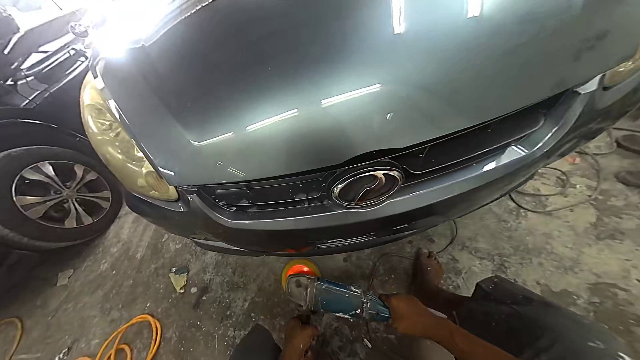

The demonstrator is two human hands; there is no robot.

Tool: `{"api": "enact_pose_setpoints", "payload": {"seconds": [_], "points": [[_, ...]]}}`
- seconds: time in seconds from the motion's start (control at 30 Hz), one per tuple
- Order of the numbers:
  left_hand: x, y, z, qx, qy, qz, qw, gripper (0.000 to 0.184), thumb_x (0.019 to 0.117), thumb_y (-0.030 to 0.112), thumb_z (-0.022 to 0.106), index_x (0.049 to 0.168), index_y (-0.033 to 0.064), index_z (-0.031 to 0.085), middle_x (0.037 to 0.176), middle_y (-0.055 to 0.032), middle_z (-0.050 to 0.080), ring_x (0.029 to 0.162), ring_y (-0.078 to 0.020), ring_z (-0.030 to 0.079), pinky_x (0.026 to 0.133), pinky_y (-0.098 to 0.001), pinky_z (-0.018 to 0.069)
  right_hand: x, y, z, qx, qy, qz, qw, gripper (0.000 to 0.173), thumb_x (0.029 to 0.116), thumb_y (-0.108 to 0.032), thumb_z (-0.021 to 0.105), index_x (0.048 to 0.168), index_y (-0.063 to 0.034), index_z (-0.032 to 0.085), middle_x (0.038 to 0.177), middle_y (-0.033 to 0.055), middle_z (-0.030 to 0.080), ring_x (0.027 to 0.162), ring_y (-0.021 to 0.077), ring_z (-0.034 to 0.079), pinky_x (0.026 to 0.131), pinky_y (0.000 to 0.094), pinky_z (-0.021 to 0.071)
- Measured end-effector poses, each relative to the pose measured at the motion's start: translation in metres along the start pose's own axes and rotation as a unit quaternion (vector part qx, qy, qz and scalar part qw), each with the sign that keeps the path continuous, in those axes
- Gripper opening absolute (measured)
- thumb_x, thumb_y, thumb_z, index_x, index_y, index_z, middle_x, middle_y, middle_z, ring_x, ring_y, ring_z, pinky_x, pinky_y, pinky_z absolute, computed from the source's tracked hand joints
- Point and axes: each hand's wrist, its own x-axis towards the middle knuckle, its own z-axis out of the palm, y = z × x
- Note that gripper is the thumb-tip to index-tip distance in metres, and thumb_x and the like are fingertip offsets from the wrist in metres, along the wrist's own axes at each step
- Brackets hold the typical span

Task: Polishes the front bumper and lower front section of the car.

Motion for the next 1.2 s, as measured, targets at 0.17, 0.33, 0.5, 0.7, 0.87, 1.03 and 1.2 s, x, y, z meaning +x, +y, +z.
{"api": "enact_pose_setpoints", "payload": {"seconds": [0.17, 0.33, 0.5, 0.7, 0.87, 1.03, 1.2], "points": [[0.017, 0.005, -0.002, -0.012, 0.021, 0.005, 1.0, 0.042, 0.0858, 0.018, 0.082, 0.119, 0.0043, 0.061, 0.08, -0.01, 0.064, 0.058, -0.0177, 0.059, 0.049, -0.0319, 0.0481, 0.022, 0.003, 0.004, 0.023, -0.004, 0.02, 1.0, 0.053, 0.0831, -0.036, 0.077, 0.124, -0.0063, 0.063, 0.112, 0.0201, 0.07, 0.108, 0.0399, 0.068, 0.088, 0.0625, 0.053], [0.035, 0.002, -0.017, 0.012, 0.076, 0.044, 0.996, 0.042, 0.0847, 0.024, 0.083, 0.116, 0.0028, 0.065, 0.087, -0.0122, 0.068, 0.069, -0.0214, 0.065, 0.063, -0.04, 0.0547, 0.049, -0.01, -0.005, 0.018, 0.003, -0.008, 1.0, 0.052, 0.0845, -0.035, 0.076, 0.125, -0.0061, 0.062, 0.113, 0.0213, 0.069, 0.109, 0.0401, 0.067, 0.089, 0.0629, 0.0526], [0.03, 0.011, -0.027, 0.023, 0.119, 0.058, 0.991, 0.035, 0.0837, 0.024, 0.083, 0.107, 0.0016, 0.069, 0.089, -0.0151, 0.069, 0.075, -0.0264, 0.067, 0.067, -0.0463, 0.0561, 0.061, -0.019, -0.013, 0.025, 0.004, -0.022, 0.999, 0.053, 0.0842, -0.035, 0.077, 0.124, -0.004, 0.062, 0.114, 0.0224, 0.069, 0.11, 0.0415, 0.066, 0.09, 0.064, 0.0515], [0.018, 0.014, -0.002, 0.018, 0.066, 0.046, 0.997, 0.035, 0.0851, 0.021, 0.083, 0.108, 0.0018, 0.066, 0.078, -0.0105, 0.066, 0.061, -0.0196, 0.061, 0.056, -0.0375, 0.052, 0.04, 0.009, -0.008, 0.024, -0.001, -0.015, 1.0, 0.051, 0.0835, -0.037, 0.078, 0.119, -0.0031, 0.064, 0.111, 0.0218, 0.069, 0.107, 0.0406, 0.067, 0.089, 0.0623, 0.0513], [0.011, 0.028, 0.023, 0.078, 0.043, 0.053, 0.995, 0.037, 0.0863, 0.026, 0.082, 0.112, 0.0036, 0.067, 0.083, -0.0117, 0.067, 0.064, -0.0211, 0.063, 0.058, -0.0389, 0.0528, 0.01, 0.037, 0.003, 0.06, 0.017, 0.021, 0.998, 0.053, 0.0822, -0.035, 0.079, 0.122, -0.004, 0.064, 0.11, 0.0214, 0.07, 0.107, 0.0402, 0.067, 0.089, 0.0618, 0.0518], [-0.002, 0.046, 0.046, 0.115, 0.019, 0.051, 0.992, 0.042, 0.0865, 0.028, 0.081, 0.117, 0.0043, 0.066, 0.089, -0.0138, 0.067, 0.068, -0.0236, 0.064, 0.061, -0.0418, 0.0544, -0.01, 0.066, 0.004, 0.064, 0.019, 0.041, 0.997, 0.055, 0.0812, -0.039, 0.079, 0.122, -0.0057, 0.064, 0.111, 0.0201, 0.07, 0.108, 0.039, 0.067, 0.089, 0.0615, 0.0522], [-0.005, 0.052, 0.069, 0.132, 0.009, 0.051, 0.99, 0.046, 0.085, 0.03, 0.082, 0.12, 0.0054, 0.065, 0.092, -0.0143, 0.067, 0.07, -0.0242, 0.064, 0.061, -0.0422, 0.054, -0.022, 0.092, 0.012, 0.082, 0.024, 0.043, 0.995, 0.054, 0.082, -0.038, 0.079, 0.122, -0.0055, 0.064, 0.111, 0.0201, 0.07, 0.107, 0.0384, 0.068, 0.089, 0.0617, 0.0524]]}}
